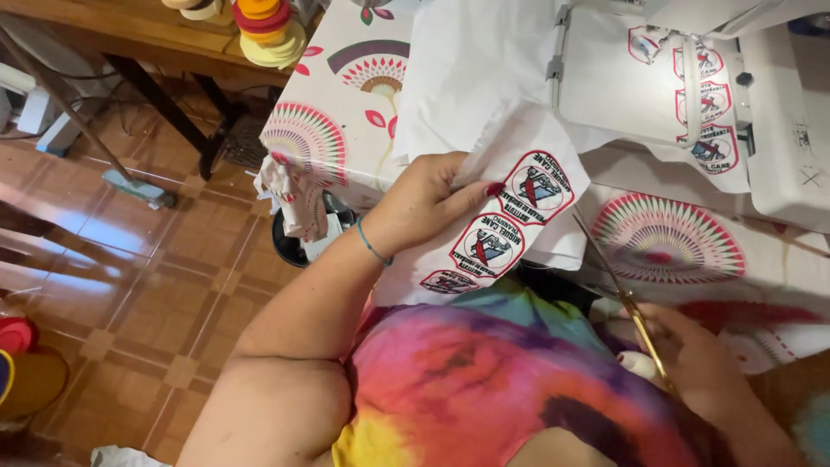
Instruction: Trimming the edges of embroidered patches from a fabric sheet using scissors.
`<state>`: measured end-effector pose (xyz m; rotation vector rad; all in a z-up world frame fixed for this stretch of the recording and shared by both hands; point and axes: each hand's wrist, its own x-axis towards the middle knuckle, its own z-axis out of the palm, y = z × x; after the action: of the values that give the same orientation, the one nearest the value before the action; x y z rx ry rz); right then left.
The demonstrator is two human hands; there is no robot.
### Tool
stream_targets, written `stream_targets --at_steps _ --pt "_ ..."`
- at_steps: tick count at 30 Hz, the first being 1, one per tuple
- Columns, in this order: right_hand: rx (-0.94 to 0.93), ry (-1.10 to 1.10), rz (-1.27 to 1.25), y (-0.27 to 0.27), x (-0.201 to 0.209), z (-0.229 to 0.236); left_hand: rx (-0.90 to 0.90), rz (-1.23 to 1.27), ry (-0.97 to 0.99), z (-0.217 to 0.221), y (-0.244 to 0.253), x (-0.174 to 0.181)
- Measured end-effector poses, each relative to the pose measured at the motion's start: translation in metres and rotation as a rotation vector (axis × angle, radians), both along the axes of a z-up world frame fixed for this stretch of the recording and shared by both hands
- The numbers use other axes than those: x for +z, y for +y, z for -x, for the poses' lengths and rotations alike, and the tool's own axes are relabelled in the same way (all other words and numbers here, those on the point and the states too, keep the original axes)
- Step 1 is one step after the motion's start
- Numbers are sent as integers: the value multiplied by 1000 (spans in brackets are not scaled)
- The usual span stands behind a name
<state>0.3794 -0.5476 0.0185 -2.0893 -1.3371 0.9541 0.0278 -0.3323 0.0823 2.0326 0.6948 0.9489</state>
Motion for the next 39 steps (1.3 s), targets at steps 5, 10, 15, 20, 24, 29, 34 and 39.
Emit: stream_targets --at_steps 5,10,15,20,24,29,34,39 --pt "35 121 58 -15 -4 -25 -76 -114 -34 -23 -8 1" --pt "138 294 121 -9 -8 -31 -196 -251 -84 -48 -3 4" --pt "204 243 100 2 -11 -28 -294 -247 -118 -59 -5 6" --pt "147 452 34 4 -38 -38 -353 -140 -103 -60 -6 8" --pt "124 444 56 4 -27 -30 -349 -130 -99 -58 -7 6" --pt "135 433 52 5 -21 -26 -310 29 -38 -53 -14 13" --pt "198 395 37 7 -16 -22 -322 121 -22 -49 -16 16" --pt "217 381 -3 8 -24 -25 -297 153 -21 -46 -18 15"
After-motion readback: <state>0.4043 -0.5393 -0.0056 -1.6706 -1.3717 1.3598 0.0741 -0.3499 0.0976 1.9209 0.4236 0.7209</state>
